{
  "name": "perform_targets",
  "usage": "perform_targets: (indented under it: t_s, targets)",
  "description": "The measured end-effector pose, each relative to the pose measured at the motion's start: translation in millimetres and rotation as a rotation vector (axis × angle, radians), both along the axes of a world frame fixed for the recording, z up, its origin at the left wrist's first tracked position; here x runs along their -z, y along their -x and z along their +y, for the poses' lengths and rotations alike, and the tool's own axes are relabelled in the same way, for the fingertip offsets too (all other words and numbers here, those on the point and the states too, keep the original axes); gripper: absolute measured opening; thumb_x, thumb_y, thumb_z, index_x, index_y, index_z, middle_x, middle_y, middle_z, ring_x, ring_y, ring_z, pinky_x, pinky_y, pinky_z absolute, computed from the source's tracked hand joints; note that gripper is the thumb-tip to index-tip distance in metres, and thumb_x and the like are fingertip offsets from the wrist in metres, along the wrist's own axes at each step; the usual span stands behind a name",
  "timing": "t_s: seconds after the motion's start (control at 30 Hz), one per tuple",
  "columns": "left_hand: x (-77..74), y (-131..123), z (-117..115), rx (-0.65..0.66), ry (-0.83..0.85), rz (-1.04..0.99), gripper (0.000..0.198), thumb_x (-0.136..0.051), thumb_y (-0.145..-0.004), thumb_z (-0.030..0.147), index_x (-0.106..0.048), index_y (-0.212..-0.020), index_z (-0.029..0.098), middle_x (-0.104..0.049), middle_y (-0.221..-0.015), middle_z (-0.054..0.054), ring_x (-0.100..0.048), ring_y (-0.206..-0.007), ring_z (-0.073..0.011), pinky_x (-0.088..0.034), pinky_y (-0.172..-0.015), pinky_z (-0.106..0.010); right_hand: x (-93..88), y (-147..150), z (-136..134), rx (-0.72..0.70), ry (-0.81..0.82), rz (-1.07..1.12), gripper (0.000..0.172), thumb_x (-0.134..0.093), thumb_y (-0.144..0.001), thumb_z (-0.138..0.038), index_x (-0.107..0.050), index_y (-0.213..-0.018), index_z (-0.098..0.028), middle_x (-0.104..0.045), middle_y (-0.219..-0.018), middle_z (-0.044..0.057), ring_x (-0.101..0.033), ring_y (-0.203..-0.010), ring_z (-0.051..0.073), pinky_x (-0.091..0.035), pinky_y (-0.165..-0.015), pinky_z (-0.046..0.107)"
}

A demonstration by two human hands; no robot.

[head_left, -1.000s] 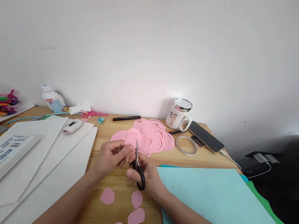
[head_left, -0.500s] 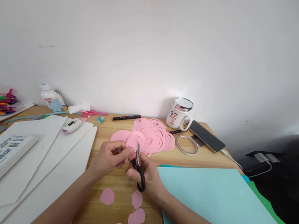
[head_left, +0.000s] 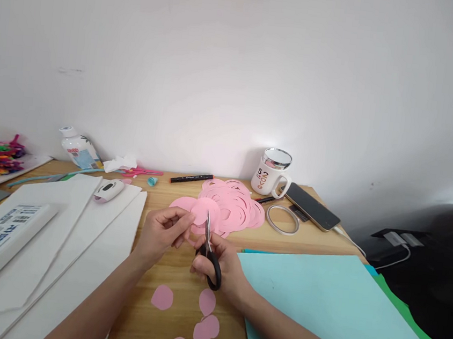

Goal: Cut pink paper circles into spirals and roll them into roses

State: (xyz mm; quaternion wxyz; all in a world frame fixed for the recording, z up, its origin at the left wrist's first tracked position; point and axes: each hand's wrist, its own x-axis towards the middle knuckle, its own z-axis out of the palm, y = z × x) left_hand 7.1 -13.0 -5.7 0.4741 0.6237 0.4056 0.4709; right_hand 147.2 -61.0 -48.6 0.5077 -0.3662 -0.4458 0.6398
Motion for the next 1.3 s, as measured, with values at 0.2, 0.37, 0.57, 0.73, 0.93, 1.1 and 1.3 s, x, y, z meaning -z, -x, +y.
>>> perform_targets:
  t_s: [0.2, 0.37, 0.57, 0.73, 0.93, 1.1, 1.3]
  targets:
    - [2.5, -1.4, -2.3, 0.061, 0.015, 0.07, 0.033, -0.058, -0.079, 0.035, -0.052, -0.053, 0.015, -0.051, -0.046, 0.003, -0.038, -0.034, -0.0036, -0.029, -0.033, -0.016, -2.6, -0.2, -0.6, -0.019, -0.013, -0.025, 0.035, -0.073, -0.06, -0.039, -0.047, -0.075, -0.02, -0.047, -0.05, -0.009, -0.04, -0.039, 0.006, -0.031, -0.04, 0.019]
    - [0.0, -3.1, -4.4, 0.105, 0.046, 0.086, 0.035, -0.058, -0.08, 0.035, -0.054, -0.052, 0.014, -0.051, -0.045, 0.003, -0.036, -0.035, -0.0031, -0.029, -0.033, -0.015, -6.1, -1.1, 0.2, -0.039, -0.082, -0.035, 0.037, -0.073, -0.061, -0.042, -0.048, -0.078, -0.02, -0.043, -0.056, -0.008, -0.034, -0.046, 0.007, -0.029, -0.043, 0.02]
    - [-2.7, -2.8, -4.6, 0.136, 0.076, 0.108, 0.029, -0.061, -0.076, 0.037, -0.062, -0.059, 0.014, -0.048, -0.042, 0.005, -0.035, -0.033, -0.0032, -0.029, -0.031, -0.015, -9.2, -4.2, 2.5, -0.014, -0.118, -0.006, 0.042, -0.076, -0.061, -0.041, -0.047, -0.083, -0.019, -0.045, -0.061, -0.006, -0.036, -0.053, 0.009, -0.03, -0.047, 0.021]
    - [-1.1, -1.1, -4.1, 0.136, 0.068, 0.102, 0.03, -0.06, -0.078, 0.036, -0.059, -0.056, 0.015, -0.047, -0.042, 0.005, -0.036, -0.033, -0.0032, -0.03, -0.033, -0.015, -6.9, -4.7, 2.9, -0.039, -0.107, -0.001, 0.042, -0.075, -0.062, -0.043, -0.047, -0.082, -0.02, -0.04, -0.055, -0.009, -0.031, -0.047, 0.007, -0.025, -0.044, 0.02]
    - [-5.3, -1.8, -3.3, 0.06, 0.016, 0.072, 0.027, -0.062, -0.076, 0.033, -0.058, -0.057, 0.014, -0.049, -0.043, 0.004, -0.037, -0.034, -0.0035, -0.03, -0.033, -0.015, -8.1, -2.3, 1.2, -0.015, -0.066, -0.017, 0.043, -0.076, -0.059, -0.045, -0.048, -0.078, -0.019, -0.043, -0.053, -0.008, -0.035, -0.045, 0.007, -0.029, -0.043, 0.02]
    - [-3.2, -0.2, -1.7, 0.0, 0.0, 0.034, 0.026, -0.062, -0.076, 0.034, -0.059, -0.06, 0.014, -0.05, -0.044, 0.004, -0.037, -0.033, -0.0037, -0.03, -0.032, -0.016, -4.2, -1.4, 0.3, -0.009, -0.01, -0.024, 0.039, -0.076, -0.059, -0.041, -0.049, -0.076, -0.02, -0.045, -0.049, -0.009, -0.039, -0.041, 0.007, -0.03, -0.04, 0.02]
    - [-0.4, 0.1, 0.9, -0.082, -0.011, -0.061, 0.029, -0.06, -0.077, 0.038, -0.058, -0.06, 0.015, -0.051, -0.046, 0.003, -0.038, -0.033, -0.004, -0.031, -0.032, -0.017, -2.0, -1.0, 0.5, -0.003, 0.02, -0.047, 0.039, -0.075, -0.057, -0.044, -0.048, -0.073, -0.02, -0.047, -0.046, -0.009, -0.04, -0.037, 0.007, -0.029, -0.037, 0.019]
